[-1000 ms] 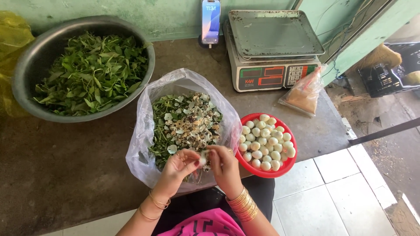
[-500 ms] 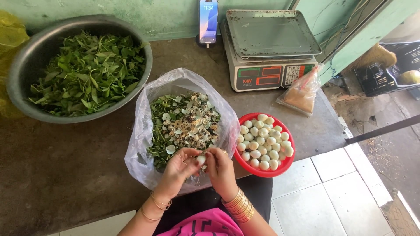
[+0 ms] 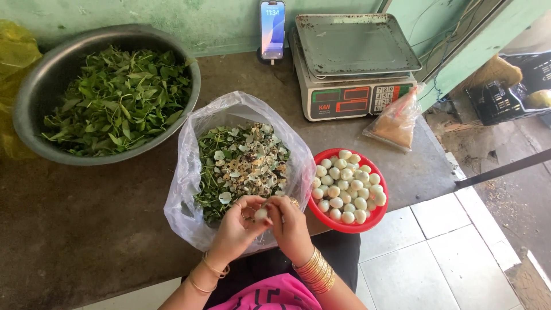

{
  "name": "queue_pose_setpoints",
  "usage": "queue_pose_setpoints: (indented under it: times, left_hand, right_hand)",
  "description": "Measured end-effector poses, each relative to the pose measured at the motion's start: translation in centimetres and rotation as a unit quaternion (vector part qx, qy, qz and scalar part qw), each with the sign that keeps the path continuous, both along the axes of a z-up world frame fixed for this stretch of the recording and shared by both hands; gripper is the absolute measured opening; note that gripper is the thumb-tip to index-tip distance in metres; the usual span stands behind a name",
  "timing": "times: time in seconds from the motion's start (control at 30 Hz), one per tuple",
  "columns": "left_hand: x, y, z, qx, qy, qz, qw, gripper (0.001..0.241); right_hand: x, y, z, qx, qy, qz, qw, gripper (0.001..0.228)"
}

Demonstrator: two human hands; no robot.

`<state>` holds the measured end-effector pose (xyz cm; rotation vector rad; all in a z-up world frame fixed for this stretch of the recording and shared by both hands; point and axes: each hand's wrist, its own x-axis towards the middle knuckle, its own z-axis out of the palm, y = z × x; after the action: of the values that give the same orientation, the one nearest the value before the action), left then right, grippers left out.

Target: Peeling boiled quail eggs and placing them into a bowl

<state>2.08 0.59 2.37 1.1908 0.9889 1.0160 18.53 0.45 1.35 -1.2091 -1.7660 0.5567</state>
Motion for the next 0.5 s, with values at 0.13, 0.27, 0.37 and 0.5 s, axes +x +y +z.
queue_pose_setpoints:
  times: [0.13, 0.27, 0.37, 0.5]
  left_hand:
    - [-0.5, 0.5, -1.1, 0.037, -0.051, 0.006, 0.998, 0.026]
    - [-1.4, 0.7, -1.4, 0.004, -0.038, 0.006, 0.999, 0.019]
    - [-1.8, 0.9, -1.2, -0.029, -0.082, 0.027, 0.996, 0.018]
    - [-1.5, 0.9, -0.8, -0.049, -0.121, 0.05, 0.99, 0.02]
  right_hand:
    - [-0.1, 0.1, 1.4, 0.008, 0.025, 0.01, 1.0, 0.01]
    - [0.5, 0.3, 1.0, -0.027, 0.04, -0.034, 0.998, 0.011]
    - [1.0, 0.7, 1.2, -0.014, 0.037, -0.05, 0.998, 0.013]
    - [0.7, 0.6, 1.5, -0.007, -0.046, -0.022, 0.999, 0.028]
